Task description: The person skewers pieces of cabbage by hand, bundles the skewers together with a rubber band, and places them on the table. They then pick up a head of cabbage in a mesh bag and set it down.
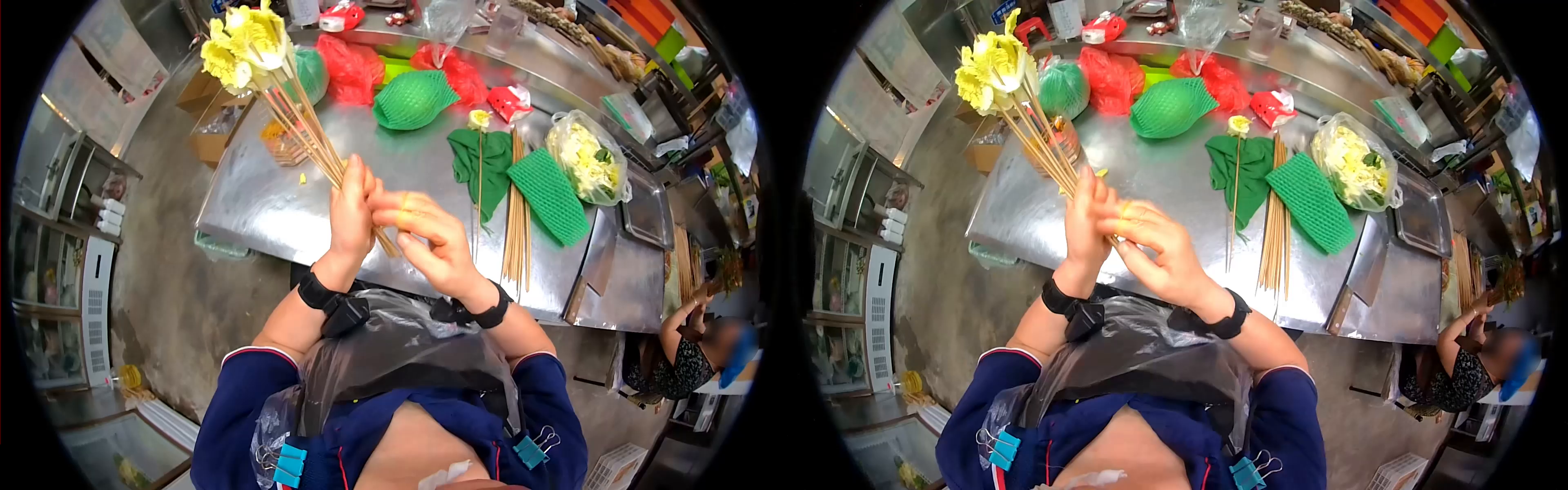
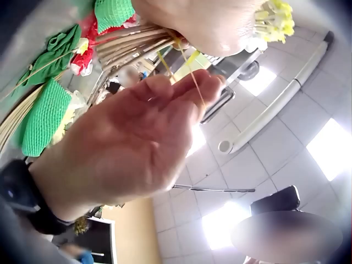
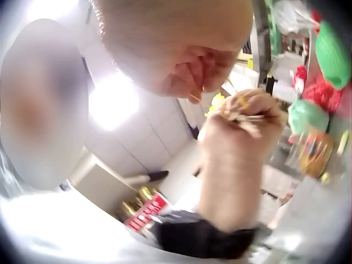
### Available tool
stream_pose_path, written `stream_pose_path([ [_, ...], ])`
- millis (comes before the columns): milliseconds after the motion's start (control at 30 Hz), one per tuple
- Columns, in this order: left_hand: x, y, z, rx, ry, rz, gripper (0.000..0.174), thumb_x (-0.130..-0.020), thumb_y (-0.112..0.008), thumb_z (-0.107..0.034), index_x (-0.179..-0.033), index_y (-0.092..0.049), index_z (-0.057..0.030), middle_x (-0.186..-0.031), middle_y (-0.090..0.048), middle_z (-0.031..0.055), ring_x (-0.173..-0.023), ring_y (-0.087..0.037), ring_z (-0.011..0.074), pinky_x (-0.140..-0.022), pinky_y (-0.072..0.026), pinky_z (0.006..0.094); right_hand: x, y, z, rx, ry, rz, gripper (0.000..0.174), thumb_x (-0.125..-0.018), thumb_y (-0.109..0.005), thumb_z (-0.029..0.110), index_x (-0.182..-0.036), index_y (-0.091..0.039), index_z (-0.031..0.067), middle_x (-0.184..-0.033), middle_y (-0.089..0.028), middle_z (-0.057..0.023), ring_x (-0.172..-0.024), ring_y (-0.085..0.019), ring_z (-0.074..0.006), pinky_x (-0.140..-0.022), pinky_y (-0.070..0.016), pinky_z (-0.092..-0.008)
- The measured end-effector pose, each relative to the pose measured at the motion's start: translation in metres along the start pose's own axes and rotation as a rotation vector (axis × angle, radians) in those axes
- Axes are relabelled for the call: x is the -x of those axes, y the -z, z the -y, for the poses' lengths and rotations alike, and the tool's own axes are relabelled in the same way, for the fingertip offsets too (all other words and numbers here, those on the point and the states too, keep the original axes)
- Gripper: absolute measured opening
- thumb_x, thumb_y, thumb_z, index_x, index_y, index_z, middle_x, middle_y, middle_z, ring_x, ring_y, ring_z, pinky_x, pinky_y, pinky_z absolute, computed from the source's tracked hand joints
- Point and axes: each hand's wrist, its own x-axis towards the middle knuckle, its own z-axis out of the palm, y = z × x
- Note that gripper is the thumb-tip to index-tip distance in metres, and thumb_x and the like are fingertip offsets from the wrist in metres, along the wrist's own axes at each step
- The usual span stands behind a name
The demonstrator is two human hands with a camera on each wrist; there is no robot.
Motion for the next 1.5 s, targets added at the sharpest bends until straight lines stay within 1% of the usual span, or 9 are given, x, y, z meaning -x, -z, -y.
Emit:
stream_pose_path([
  [167, 0.007, 0.004, 0.003, -0.308, -0.166, 0.014, 0.044, -0.097, -0.032, -0.032, -0.060, -0.036, -0.0103, -0.047, -0.034, -0.0018, -0.042, -0.035, 0.0074, -0.049, -0.0449, 0.0245, 0.016, 0.002, -0.025, -1.118, -0.727, 0.059, 0.034, -0.091, -0.044, 0.030, -0.082, -0.058, -0.0003, -0.088, -0.058, -0.0123, -0.046, -0.033, -0.0051, -0.043, -0.0252, -0.0173],
  [333, 0.007, 0.007, -0.007, -0.350, -0.171, -0.025, 0.046, -0.097, -0.032, -0.034, -0.059, -0.037, -0.0101, -0.046, -0.033, -0.0015, -0.036, -0.032, 0.0082, -0.037, -0.0352, 0.0241, 0.004, 0.008, 0.002, -0.641, -0.157, -0.108, 0.023, -0.083, -0.048, 0.019, -0.087, -0.062, 0.0009, -0.076, -0.063, -0.0078, -0.048, -0.044, -0.0078, -0.045, -0.0336, -0.0192],
  [600, 0.008, 0.021, -0.004, -0.310, -0.091, -0.019, 0.045, -0.097, -0.037, -0.035, -0.058, -0.035, -0.0120, -0.047, -0.034, -0.0040, -0.037, -0.028, 0.0053, -0.034, -0.0228, 0.0227, 0.009, 0.006, -0.007, 0.781, -0.231, 0.532, 0.019, -0.074, -0.058, 0.017, -0.086, -0.064, 0.0030, -0.057, -0.058, -0.0148, -0.062, -0.060, -0.0323, -0.055, -0.0472, -0.0402],
  [767, 0.009, 0.001, -0.018, -0.241, -0.042, -0.132, 0.044, -0.096, -0.036, -0.036, -0.058, -0.029, -0.0143, -0.048, -0.027, -0.0041, -0.041, -0.027, 0.0067, -0.042, -0.0312, 0.0227, 0.002, -0.009, -0.011, 0.622, -0.200, 0.401, 0.060, -0.067, -0.072, 0.030, -0.118, -0.047, 0.0108, -0.082, -0.064, -0.0116, -0.070, -0.062, -0.0306, -0.057, -0.0477, -0.0393],
  [967, -0.005, 0.015, -0.008, 0.118, 0.039, -0.125, 0.044, -0.096, -0.036, -0.037, -0.058, -0.027, -0.0153, -0.049, -0.027, -0.0040, -0.043, -0.027, 0.0090, -0.068, -0.0440, 0.0331, -0.008, -0.010, -0.051, 0.642, 0.033, -0.015, 0.039, -0.074, -0.062, 0.005, -0.113, -0.057, 0.0065, -0.104, -0.062, -0.0138, -0.091, -0.062, -0.0271, -0.074, -0.0499, -0.0339],
  [1100, -0.004, 0.016, -0.008, 0.136, 0.036, -0.066, 0.044, -0.096, -0.037, -0.037, -0.058, -0.029, -0.0150, -0.049, -0.027, -0.0039, -0.043, -0.028, 0.0080, -0.055, -0.0405, 0.0264, -0.020, -0.006, -0.002, -0.025, -0.081, 0.043, 0.038, -0.079, -0.047, -0.006, -0.115, -0.056, 0.0009, -0.122, -0.053, -0.0170, -0.114, -0.050, -0.0266, -0.093, -0.0397, -0.0306],
  [1200, -0.009, 0.019, -0.007, 0.001, -0.023, -0.024, 0.044, -0.096, -0.037, -0.036, -0.058, -0.031, -0.0141, -0.049, -0.029, -0.0037, -0.042, -0.029, 0.0074, -0.044, -0.0320, 0.0241, -0.013, -0.006, -0.003, -0.766, -0.615, 0.011, 0.029, -0.090, -0.045, 0.022, -0.099, -0.059, -0.0020, -0.088, -0.062, -0.0132, -0.053, -0.048, -0.0110, -0.049, -0.0355, -0.0180],
  [1267, -0.005, 0.014, -0.010, -0.164, -0.069, -0.048, 0.044, -0.096, -0.036, -0.036, -0.059, -0.030, -0.0139, -0.049, -0.028, -0.0043, -0.041, -0.028, 0.0071, -0.037, -0.0223, 0.0252, -0.002, -0.005, -0.042, -1.279, -0.756, 0.245, 0.035, -0.093, -0.038, 0.029, -0.096, -0.056, -0.0011, -0.093, -0.060, -0.0150, -0.056, -0.043, -0.0070, -0.049, -0.0331, -0.0194],
  [1500, -0.006, 0.016, -0.021, -0.262, -0.071, -0.125, 0.046, -0.096, -0.035, -0.038, -0.059, -0.034, -0.0113, -0.045, -0.031, -0.0023, -0.037, -0.032, 0.0073, -0.035, -0.0305, 0.0240, -0.007, 0.010, 0.008, -0.575, -0.350, 0.086, 0.024, -0.083, -0.045, 0.018, -0.082, -0.060, -0.0009, -0.077, -0.062, -0.0102, -0.066, -0.051, -0.0106, -0.060, -0.0373, -0.0216],
])
